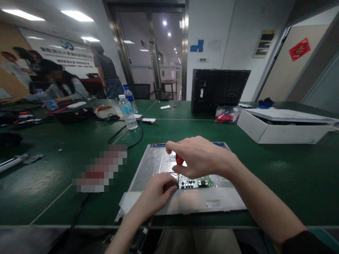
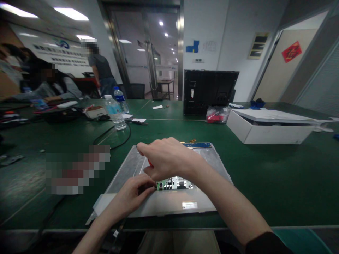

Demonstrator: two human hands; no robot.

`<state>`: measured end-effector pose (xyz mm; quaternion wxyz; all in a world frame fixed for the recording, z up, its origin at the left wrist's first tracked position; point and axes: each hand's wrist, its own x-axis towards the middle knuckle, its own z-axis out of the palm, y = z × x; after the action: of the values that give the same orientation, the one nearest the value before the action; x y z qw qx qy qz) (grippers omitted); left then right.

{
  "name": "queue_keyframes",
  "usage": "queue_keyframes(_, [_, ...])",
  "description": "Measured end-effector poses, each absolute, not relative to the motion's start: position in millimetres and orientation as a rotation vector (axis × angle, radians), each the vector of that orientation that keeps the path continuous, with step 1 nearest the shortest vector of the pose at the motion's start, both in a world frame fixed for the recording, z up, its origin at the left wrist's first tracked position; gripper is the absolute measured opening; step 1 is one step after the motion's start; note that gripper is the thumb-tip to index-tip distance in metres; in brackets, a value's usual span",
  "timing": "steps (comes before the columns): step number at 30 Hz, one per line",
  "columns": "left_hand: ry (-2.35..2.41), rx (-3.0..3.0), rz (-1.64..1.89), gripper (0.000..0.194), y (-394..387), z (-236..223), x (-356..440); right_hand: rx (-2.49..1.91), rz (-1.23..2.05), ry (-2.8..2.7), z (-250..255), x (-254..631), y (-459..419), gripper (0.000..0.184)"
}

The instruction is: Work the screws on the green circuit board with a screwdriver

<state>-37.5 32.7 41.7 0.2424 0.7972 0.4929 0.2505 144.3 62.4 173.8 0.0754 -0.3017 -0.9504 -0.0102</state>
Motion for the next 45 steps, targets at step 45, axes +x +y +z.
queue_keyframes(45, [1.258,2.231,0.708,0.009,35.5,38.4,-38.5,-0.872,0.151,-2.886,178.5,147.9,63.9,0.023])
